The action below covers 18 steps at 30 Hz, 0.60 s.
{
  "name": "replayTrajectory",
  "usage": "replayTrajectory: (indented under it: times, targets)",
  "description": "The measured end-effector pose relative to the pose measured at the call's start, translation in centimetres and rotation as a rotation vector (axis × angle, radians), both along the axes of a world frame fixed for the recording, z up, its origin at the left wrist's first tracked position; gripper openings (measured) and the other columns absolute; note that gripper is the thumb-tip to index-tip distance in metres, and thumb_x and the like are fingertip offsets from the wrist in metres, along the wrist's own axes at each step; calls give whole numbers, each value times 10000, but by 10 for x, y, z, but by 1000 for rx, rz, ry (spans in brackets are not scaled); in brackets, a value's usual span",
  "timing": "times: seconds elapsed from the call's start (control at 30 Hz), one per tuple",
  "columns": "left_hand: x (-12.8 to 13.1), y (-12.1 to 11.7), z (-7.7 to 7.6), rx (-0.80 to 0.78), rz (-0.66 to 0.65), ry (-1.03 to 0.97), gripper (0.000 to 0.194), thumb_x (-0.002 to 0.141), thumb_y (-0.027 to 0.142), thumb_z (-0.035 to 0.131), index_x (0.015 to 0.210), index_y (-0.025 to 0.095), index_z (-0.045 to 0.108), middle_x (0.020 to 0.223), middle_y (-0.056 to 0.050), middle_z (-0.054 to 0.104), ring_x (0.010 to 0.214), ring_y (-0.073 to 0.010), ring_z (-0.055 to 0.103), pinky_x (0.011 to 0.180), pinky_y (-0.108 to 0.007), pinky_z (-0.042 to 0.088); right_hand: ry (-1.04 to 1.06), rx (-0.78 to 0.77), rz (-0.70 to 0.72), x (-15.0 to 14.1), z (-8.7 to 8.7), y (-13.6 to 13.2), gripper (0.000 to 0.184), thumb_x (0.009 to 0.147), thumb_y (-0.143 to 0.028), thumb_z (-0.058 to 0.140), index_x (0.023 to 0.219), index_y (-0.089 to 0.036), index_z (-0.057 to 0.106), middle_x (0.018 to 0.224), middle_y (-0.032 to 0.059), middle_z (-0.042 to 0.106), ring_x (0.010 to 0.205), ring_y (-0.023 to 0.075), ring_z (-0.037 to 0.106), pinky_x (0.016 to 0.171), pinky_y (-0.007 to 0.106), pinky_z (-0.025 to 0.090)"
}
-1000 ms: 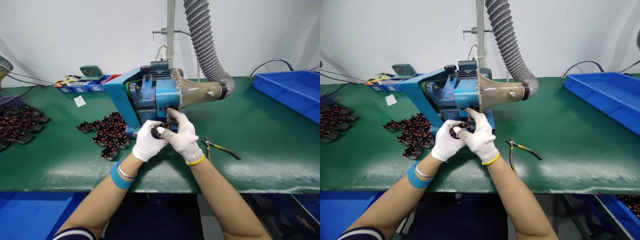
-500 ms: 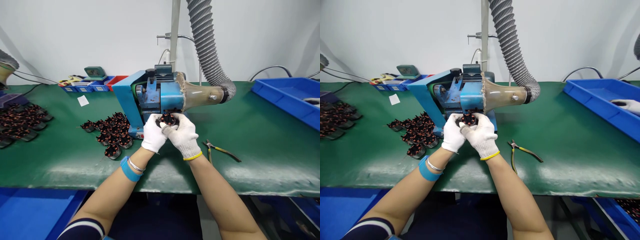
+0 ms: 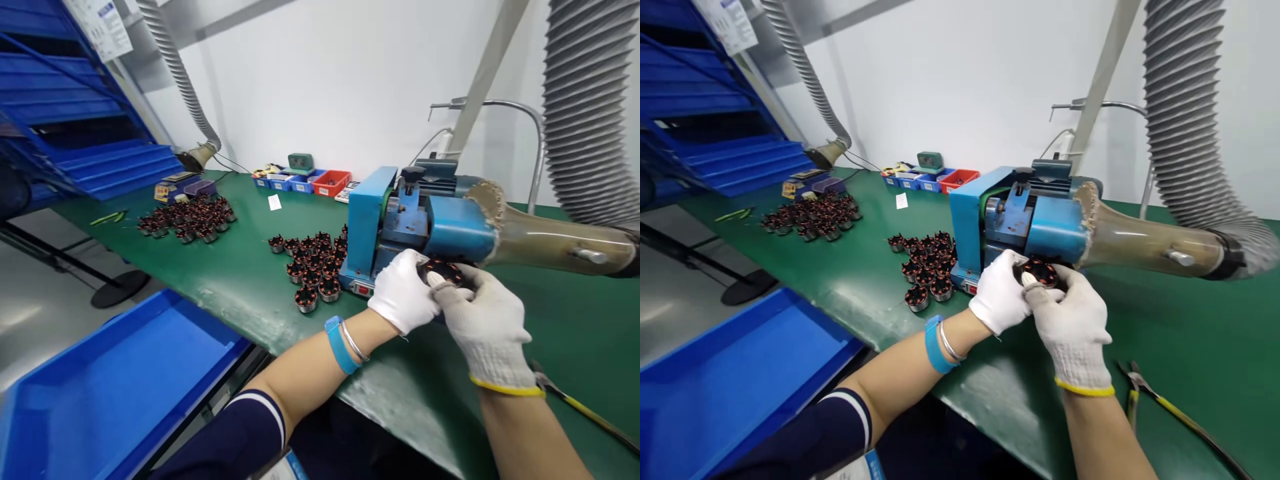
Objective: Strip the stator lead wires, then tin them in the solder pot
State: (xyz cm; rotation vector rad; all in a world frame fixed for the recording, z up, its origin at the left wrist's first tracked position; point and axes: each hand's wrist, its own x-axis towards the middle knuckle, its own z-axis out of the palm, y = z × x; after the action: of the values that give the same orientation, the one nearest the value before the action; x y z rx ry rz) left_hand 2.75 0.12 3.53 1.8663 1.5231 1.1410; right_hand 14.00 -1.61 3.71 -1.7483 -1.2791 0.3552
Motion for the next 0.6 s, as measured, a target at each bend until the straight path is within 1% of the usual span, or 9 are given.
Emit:
replayTrajectory:
  times: [0.13,0.23,0.33,0.5,0.6]
  targets:
    - [0,-2,4,-1,-7,22,491,652,464,790,1018,237,555,1048,-53,693,926,-265,681,827,-378,555,-32,-7,-10,2,-1,-1,568,646,-518,662,1078,-156,729,882,118,743,829,304,684,788,430,550]
    - [0,-1,5,-33,-17,25,501,641,449,798,1030,247,557,1050,-45,695,916,-258,682,825,-375,557,-30,-42,-22,3,1,-2,555,648,-503,660,1079,-160,728,893,126,744,854,320,685,819,453,545]
    - [0,0,4,-50,-15,18,518,618,437,816,1032,256,563,1058,-59,695,916,-277,684,818,-391,558,-2,-39,-29,3,1,-1,570,633,-504,651,1085,-165,731,904,135,745,883,341,688,843,481,541]
    - [-1,5,0,-17,-29,9,524,601,449,830,1015,255,574,1019,-66,703,901,-294,685,790,-400,556,-5,42,-22,0,-3,2,576,633,-527,663,1057,-144,732,888,148,746,846,343,691,824,504,545]
    - [-2,6,-1,-3,-15,9,520,593,470,838,983,256,570,959,-56,706,866,-283,687,766,-392,553,46,85,-8,-4,-3,2,592,634,-536,657,1049,-118,725,887,152,745,835,326,694,816,482,554]
